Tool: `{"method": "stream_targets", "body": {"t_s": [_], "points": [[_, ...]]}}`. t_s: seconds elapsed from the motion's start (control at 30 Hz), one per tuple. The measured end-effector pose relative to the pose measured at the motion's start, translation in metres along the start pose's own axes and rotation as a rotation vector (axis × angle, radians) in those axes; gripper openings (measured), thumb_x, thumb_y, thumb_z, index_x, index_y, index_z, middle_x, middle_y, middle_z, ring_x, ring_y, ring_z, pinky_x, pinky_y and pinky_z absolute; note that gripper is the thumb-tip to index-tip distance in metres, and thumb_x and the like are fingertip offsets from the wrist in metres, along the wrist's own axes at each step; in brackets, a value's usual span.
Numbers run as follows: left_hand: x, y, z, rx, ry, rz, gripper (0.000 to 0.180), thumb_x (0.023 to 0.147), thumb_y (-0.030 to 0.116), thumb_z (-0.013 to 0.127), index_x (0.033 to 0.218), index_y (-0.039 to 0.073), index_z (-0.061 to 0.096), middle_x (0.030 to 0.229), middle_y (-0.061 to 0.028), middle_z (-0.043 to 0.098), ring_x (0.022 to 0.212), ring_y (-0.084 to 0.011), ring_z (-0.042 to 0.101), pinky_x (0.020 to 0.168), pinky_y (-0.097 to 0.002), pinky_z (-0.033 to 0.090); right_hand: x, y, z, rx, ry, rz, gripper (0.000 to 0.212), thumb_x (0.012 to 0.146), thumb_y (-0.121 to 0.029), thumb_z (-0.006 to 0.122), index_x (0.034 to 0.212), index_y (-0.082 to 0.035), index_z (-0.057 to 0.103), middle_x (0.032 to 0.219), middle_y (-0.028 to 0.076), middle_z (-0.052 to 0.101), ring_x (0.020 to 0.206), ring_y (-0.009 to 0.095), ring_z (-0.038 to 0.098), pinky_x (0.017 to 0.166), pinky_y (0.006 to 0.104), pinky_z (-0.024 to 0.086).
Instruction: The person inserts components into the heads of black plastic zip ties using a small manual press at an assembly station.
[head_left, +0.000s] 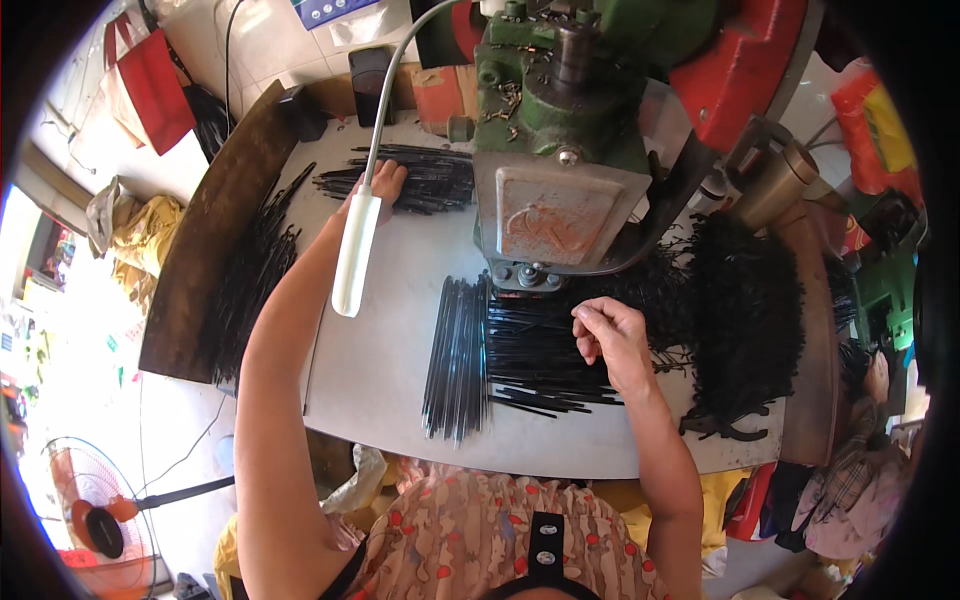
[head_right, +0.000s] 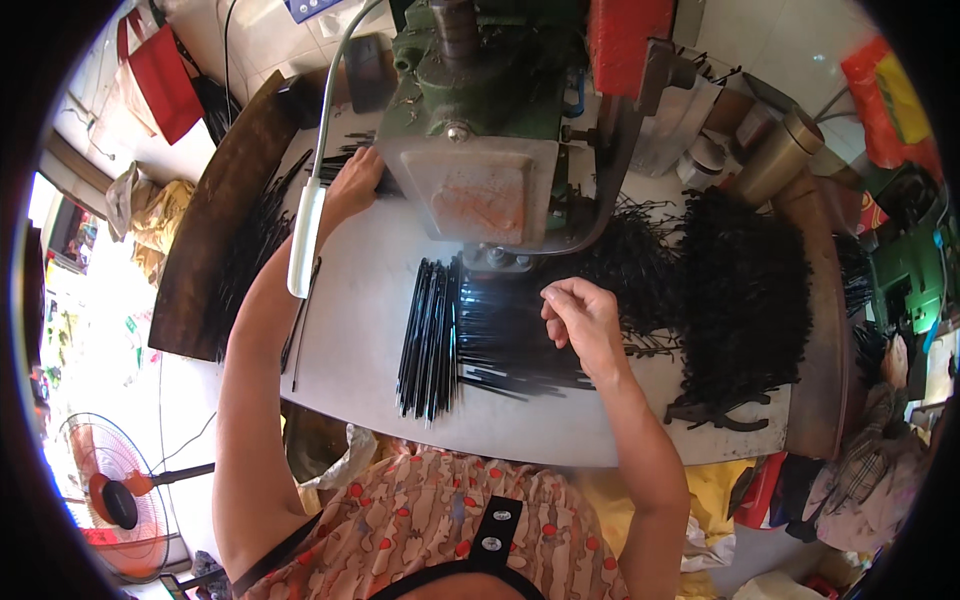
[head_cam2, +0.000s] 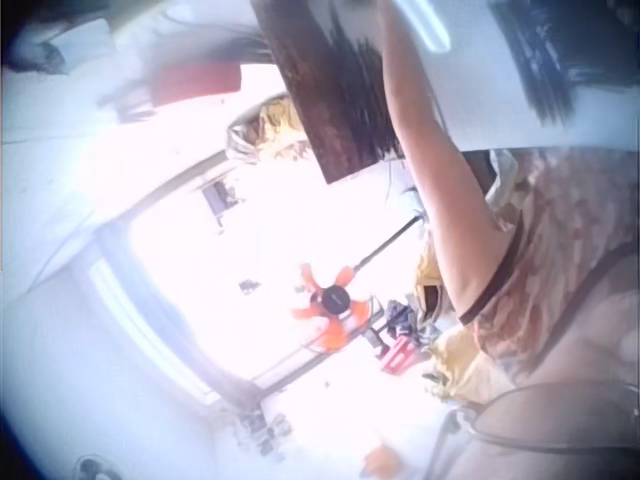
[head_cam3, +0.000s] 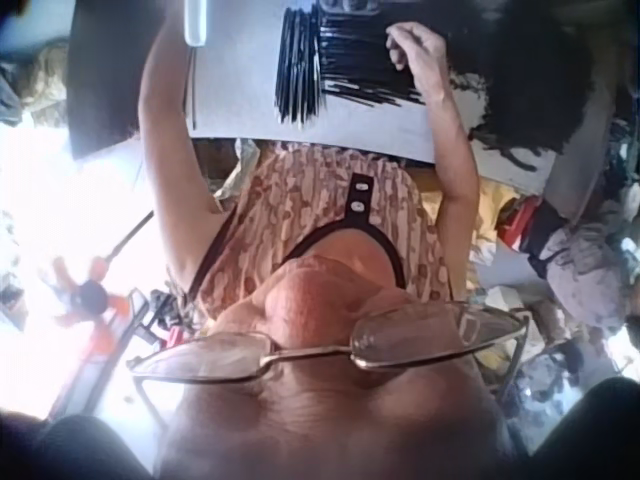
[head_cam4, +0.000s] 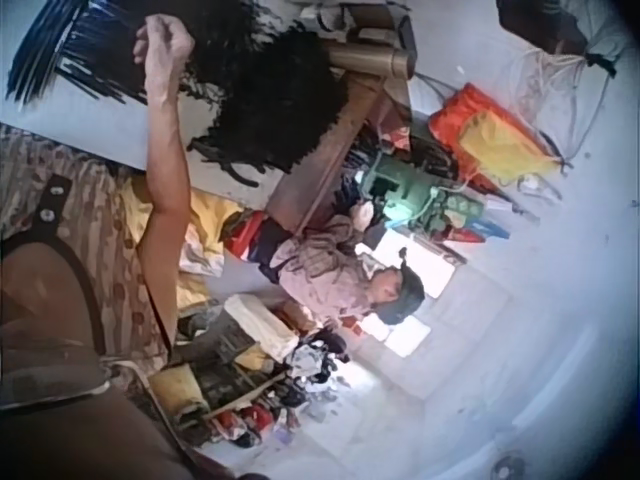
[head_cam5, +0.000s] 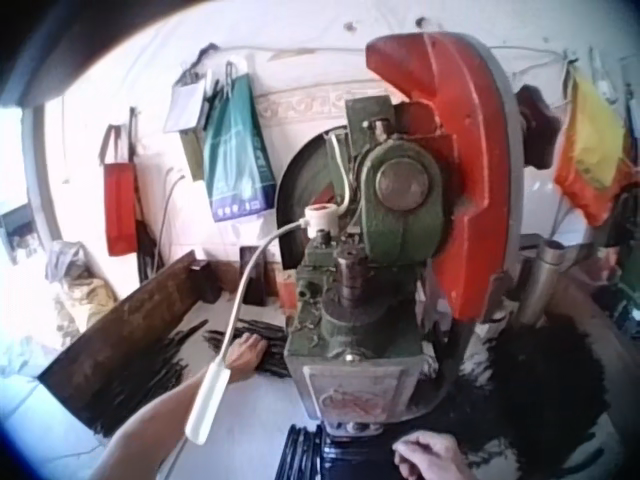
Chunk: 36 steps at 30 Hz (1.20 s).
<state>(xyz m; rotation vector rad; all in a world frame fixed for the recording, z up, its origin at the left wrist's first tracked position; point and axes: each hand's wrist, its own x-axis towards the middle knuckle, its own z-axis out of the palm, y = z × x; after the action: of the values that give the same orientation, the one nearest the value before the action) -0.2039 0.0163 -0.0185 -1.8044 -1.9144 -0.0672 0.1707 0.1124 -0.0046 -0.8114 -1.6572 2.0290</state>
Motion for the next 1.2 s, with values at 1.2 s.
{"method": "stream_targets", "body": {"t_s": [1.2], "points": [[-0.095, 0.084, -0.181, -1.378, 0.601, -1.134, 0.029, 0.060, -0.004, 0.057, 0.089, -0.003, 0.052, 0.077, -0.0060, 0.056, 0.066, -0.0136, 0.055, 0.060, -0.0249, 0.046, 0.006, -0.018, 0.207, -0.786, -0.276, -0.641, 0.077, 0.066, -0.032, 0.068, 0.122, 0.002, 0.028, 0.110, 0.022, 0.047, 0.090, 0.038, 0.052, 0.072, 0.0419, 0.044]]}}
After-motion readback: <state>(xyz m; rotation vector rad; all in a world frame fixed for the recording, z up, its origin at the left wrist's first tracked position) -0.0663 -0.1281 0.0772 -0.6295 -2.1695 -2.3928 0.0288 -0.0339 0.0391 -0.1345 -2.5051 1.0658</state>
